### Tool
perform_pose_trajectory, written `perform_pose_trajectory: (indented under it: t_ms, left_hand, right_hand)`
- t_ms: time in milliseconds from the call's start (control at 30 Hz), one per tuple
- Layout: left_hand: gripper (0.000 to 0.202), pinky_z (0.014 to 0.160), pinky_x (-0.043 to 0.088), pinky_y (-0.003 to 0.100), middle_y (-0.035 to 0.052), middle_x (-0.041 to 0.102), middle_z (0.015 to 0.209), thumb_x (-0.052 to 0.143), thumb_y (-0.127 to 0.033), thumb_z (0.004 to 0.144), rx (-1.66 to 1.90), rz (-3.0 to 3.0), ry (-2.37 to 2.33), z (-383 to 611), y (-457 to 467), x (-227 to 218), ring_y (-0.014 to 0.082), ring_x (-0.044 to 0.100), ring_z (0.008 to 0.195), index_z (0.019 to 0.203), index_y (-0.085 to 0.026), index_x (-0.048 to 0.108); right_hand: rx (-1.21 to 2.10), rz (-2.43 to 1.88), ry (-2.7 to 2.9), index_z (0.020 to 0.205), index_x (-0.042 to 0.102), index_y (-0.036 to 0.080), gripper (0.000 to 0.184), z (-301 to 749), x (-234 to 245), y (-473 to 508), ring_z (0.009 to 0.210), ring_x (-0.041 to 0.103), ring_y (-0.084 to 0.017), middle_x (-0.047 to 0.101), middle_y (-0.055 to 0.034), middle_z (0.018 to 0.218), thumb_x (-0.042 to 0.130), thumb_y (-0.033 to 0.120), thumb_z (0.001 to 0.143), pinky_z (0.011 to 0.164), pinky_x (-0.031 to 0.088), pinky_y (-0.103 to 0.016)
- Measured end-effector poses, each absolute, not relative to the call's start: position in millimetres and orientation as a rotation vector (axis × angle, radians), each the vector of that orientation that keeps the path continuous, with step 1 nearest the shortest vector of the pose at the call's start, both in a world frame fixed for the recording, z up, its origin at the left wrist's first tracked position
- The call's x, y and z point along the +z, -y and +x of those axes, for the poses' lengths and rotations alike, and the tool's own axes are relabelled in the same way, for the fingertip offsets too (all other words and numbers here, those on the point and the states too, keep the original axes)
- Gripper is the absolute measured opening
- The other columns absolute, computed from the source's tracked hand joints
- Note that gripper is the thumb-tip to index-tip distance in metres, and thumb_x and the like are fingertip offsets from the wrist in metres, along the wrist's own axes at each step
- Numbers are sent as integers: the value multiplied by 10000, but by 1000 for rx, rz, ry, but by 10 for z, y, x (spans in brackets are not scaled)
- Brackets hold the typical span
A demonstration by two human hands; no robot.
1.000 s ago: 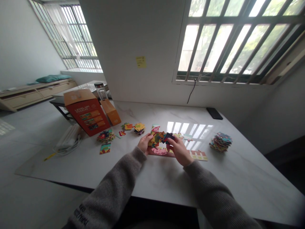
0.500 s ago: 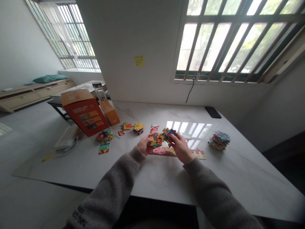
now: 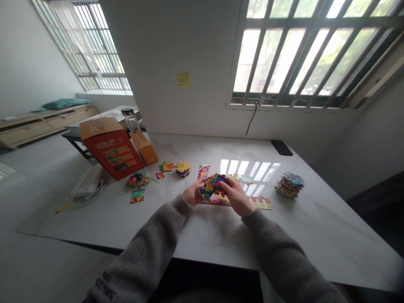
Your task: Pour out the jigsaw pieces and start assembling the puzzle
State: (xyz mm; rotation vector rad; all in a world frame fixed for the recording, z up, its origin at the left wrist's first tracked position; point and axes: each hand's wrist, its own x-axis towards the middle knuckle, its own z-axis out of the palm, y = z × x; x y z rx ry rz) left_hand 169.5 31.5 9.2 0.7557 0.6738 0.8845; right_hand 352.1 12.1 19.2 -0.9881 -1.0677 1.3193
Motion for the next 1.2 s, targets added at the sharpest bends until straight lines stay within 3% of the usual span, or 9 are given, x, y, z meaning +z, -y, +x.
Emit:
perform_pose_trajectory:
  t_ms: [133,233,400,500,667,800,967,1100,1200]
  left_hand:
    - [535,706,611,418,130,698,1057,598,-120,715,887,724,-584,1682,-302,149,265,717,876,1241,-175,520]
    - [473,775,606,394,116,698,1048,636,-123,755,950,772,-606,1700,-283,144,238,708,928,1213,-162,526]
    - [494,575,611,341,101,701,984,720,-323,786,944,916,-697,1716,-308,44,215,713,731,1213,-191,509]
    - [402,446,547,255,75,699,884,663,-282,790,962,883,-740,1713,-344,22,167,672,583,1145,-177,508]
    - [397,463,534,277,94,709,838,584,-124,661,943,823,-619,1717,-359,61,177,659,519,1040,-162,471]
    - [352,467,520,264,65,697,768,659,-215,705,942,906,-718,1704,-353,44,191,674,541,999,-178,470]
    - [459,409,449,212,-40,615,688,811,-311,616,1261,1041,-816,1500,-332,38,79,539,399,915,-178,489]
    - [394,359,385,205,-94,519,612,767,-339,655,1653,882,-892,1104,-305,144,66,475,363,846,-203,451]
    - [347,360,325,179,-140,354,454,693,-345,715,1984,677,-953,776,-311,239,65,400,333,777,-229,372]
  right_hand:
    - [1313,-917,823,942,633,199,329,3585,256,-172,687,587,-134,674,-27,875,747,384,696,543,414,-240]
    - [1358,-876,773,979,619,213,349,3595,269,-170,738,612,-153,679,-37,932,744,376,696,561,431,-248]
    - [1318,-965,1083,909,616,191,284,3537,241,-96,619,548,-117,632,4,762,722,388,734,520,394,-238]
    - [1225,-1047,1137,873,605,184,270,3530,240,-91,620,545,-124,613,13,707,721,383,733,523,406,-239]
    - [1249,-944,897,907,618,189,272,3592,229,-176,791,640,-186,681,-40,867,725,355,719,677,527,-314]
    - [1355,-845,813,954,611,219,301,3603,227,-206,944,662,-233,691,-56,1011,737,350,714,787,562,-399]
    - [1327,-876,882,978,610,200,355,3568,180,-286,867,663,-199,685,-51,971,749,364,696,738,564,-351]
    - [1227,-1027,1046,1052,604,206,405,3413,95,-405,772,647,-174,671,-35,916,728,350,695,656,556,-318]
    - [1098,-1068,1267,1065,614,225,353,3128,65,-479,797,638,-168,664,-27,914,686,297,727,685,558,-313]
